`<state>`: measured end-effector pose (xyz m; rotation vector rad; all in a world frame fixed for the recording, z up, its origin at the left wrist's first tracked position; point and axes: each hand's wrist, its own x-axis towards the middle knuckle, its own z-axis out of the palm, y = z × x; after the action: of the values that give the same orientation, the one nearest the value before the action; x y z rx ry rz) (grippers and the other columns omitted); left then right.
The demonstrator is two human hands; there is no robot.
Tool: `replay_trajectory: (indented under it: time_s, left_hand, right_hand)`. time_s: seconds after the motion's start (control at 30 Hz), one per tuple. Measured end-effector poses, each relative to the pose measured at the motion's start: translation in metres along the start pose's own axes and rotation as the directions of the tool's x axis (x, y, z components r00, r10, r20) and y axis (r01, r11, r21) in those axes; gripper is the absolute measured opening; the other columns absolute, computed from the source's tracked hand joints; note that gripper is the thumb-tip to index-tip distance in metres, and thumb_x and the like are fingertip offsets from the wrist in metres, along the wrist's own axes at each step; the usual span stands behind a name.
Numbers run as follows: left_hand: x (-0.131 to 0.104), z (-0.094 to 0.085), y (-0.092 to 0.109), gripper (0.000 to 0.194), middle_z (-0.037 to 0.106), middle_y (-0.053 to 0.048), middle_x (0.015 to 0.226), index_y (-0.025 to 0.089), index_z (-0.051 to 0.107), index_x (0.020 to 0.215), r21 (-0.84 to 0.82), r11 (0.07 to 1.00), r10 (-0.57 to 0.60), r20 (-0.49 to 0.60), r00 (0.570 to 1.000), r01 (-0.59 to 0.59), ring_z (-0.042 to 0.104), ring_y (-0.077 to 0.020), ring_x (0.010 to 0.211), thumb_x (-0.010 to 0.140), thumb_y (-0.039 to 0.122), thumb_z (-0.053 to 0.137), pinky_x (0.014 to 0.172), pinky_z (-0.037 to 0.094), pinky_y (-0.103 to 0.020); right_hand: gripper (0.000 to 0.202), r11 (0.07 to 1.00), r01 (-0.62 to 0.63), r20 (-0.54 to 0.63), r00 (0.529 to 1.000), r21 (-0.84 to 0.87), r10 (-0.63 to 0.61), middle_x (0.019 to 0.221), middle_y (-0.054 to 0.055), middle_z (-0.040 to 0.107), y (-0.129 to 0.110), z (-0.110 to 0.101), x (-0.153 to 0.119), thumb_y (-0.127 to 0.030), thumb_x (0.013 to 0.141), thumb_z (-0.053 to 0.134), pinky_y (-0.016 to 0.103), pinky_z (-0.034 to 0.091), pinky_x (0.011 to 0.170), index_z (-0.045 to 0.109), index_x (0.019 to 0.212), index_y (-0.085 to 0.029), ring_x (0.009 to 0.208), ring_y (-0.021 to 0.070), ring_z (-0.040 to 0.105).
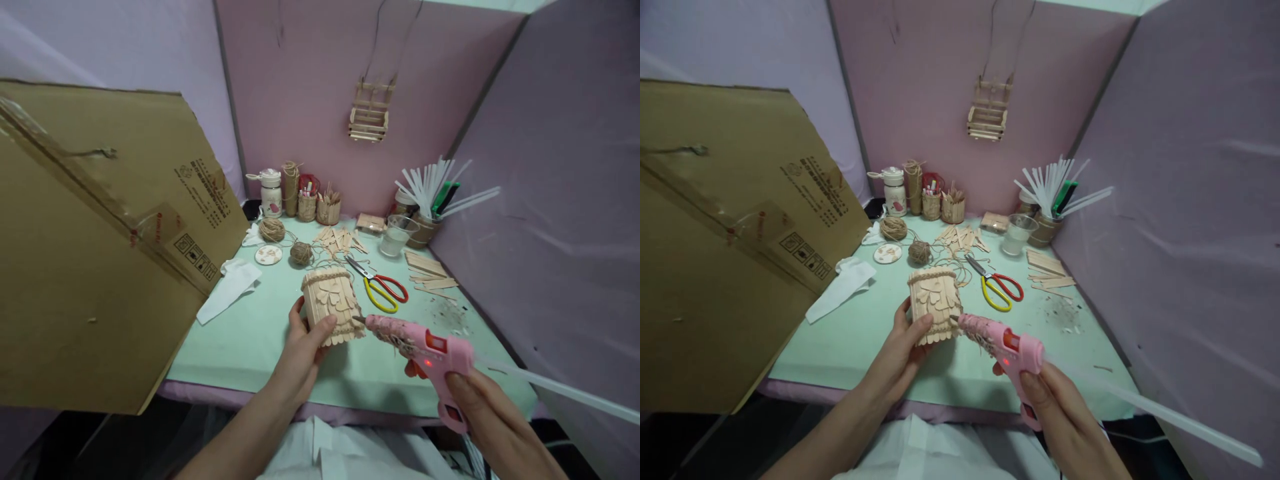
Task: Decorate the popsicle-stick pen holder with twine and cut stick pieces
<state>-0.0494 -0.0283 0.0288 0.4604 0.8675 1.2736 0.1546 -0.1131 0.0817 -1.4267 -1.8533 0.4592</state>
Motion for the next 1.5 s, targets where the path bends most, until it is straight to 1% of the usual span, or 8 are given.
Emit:
replay_trajectory:
  time_s: [0.13, 0.37, 0.6, 0.8, 0.93, 1.1, 1.37, 1.5]
  left_hand:
    - [-0.001, 0.002, 0.002, 0.083, 0.052, -0.011, 0.131, 0.031, 0.030, 0.134, -0.003, 1.000, -0.005, -0.016, 1.000, 0.005, 0.058, -0.0248, 0.108, 0.066, 0.025, 0.076, 0.078, 0.052, -0.031]
    - [-0.003, 0.003, 0.003, 0.084, 0.049, -0.011, 0.134, 0.032, 0.028, 0.135, 0.010, 1.000, -0.016, -0.012, 1.000, 0.017, 0.056, -0.0255, 0.112, 0.066, 0.025, 0.076, 0.080, 0.052, -0.031]
    - [-0.003, 0.003, 0.003, 0.085, 0.050, -0.010, 0.132, 0.031, 0.027, 0.135, 0.006, 1.000, -0.012, -0.006, 1.000, 0.012, 0.055, -0.0250, 0.113, 0.066, 0.024, 0.076, 0.085, 0.050, -0.033]
    - [-0.002, 0.000, 0.001, 0.086, 0.049, -0.012, 0.132, 0.031, 0.024, 0.137, 0.022, 1.000, -0.008, 0.006, 1.000, 0.008, 0.055, -0.0256, 0.112, 0.067, 0.027, 0.075, 0.086, 0.050, -0.034]
    - [-0.001, 0.000, 0.001, 0.085, 0.048, -0.012, 0.133, 0.031, 0.022, 0.137, 0.032, 0.999, -0.009, 0.012, 1.000, 0.008, 0.055, -0.0252, 0.113, 0.069, 0.028, 0.074, 0.085, 0.050, -0.034]
    - [-0.001, 0.000, 0.001, 0.084, 0.046, -0.012, 0.135, 0.031, 0.022, 0.136, 0.031, 1.000, -0.005, 0.017, 1.000, 0.005, 0.053, -0.0256, 0.115, 0.070, 0.026, 0.073, 0.086, 0.049, -0.033]
    - [-0.002, 0.002, 0.001, 0.084, 0.045, -0.011, 0.138, 0.031, 0.022, 0.136, 0.032, 0.999, -0.010, 0.017, 1.000, 0.010, 0.051, -0.0258, 0.118, 0.069, 0.026, 0.073, 0.086, 0.049, -0.034]
    - [-0.002, 0.001, 0.002, 0.084, 0.045, -0.010, 0.138, 0.031, 0.023, 0.136, 0.024, 1.000, -0.009, 0.018, 1.000, 0.009, 0.051, -0.0256, 0.118, 0.069, 0.026, 0.073, 0.088, 0.049, -0.035]
  right_hand:
    - [0.039, 0.996, 0.073, 0.017, 0.997, -0.042, -0.073, 0.094, 0.006, 0.070, 0.005, 0.000, 0.000, -0.038, 0.078, 0.052, 0.034, 0.055, 0.055, 0.057, 0.116, -0.038, 0.077, 0.0276, 0.065]
    - [0.041, 0.992, 0.076, -0.008, 0.997, -0.097, -0.077, 0.107, 0.005, 0.068, 0.012, 0.000, -0.006, -0.044, 0.078, 0.052, 0.033, 0.057, 0.059, 0.056, 0.119, -0.036, 0.088, 0.0283, 0.065]
    - [0.033, 0.996, 0.044, -0.022, 0.999, -0.078, -0.046, 0.099, 0.005, 0.070, 0.015, 0.001, -0.009, -0.046, 0.082, 0.049, 0.032, 0.057, 0.058, 0.062, 0.110, -0.035, 0.083, 0.0261, 0.066]
    - [0.029, 0.984, -0.179, -0.029, 0.983, 0.008, 0.179, 0.092, 0.005, 0.071, 0.002, 0.005, -0.003, -0.046, 0.084, 0.046, 0.028, 0.057, 0.060, 0.067, 0.095, -0.030, 0.080, 0.0236, 0.066]
    - [0.036, 0.908, -0.395, -0.018, 0.916, 0.140, 0.401, 0.098, 0.005, 0.070, -0.004, 0.010, -0.001, -0.052, 0.085, 0.041, 0.028, 0.057, 0.064, 0.068, 0.090, -0.028, 0.085, 0.0225, 0.066]
    - [0.040, 0.829, -0.503, 0.011, 0.856, 0.245, 0.517, 0.106, 0.005, 0.068, 0.002, 0.013, -0.002, -0.059, 0.081, 0.044, 0.027, 0.058, 0.069, 0.069, 0.087, -0.028, 0.091, 0.0227, 0.065]
    - [0.030, 0.892, -0.372, -0.038, 0.918, 0.255, 0.394, 0.092, 0.005, 0.072, -0.002, 0.012, -0.001, -0.046, 0.086, 0.045, 0.027, 0.057, 0.059, 0.070, 0.089, -0.029, 0.078, 0.0226, 0.067]
    - [0.029, 0.886, -0.397, -0.006, 0.912, 0.239, 0.411, 0.091, 0.003, 0.072, 0.001, 0.011, -0.002, -0.048, 0.084, 0.048, 0.026, 0.056, 0.060, 0.069, 0.089, -0.029, 0.076, 0.0219, 0.066]
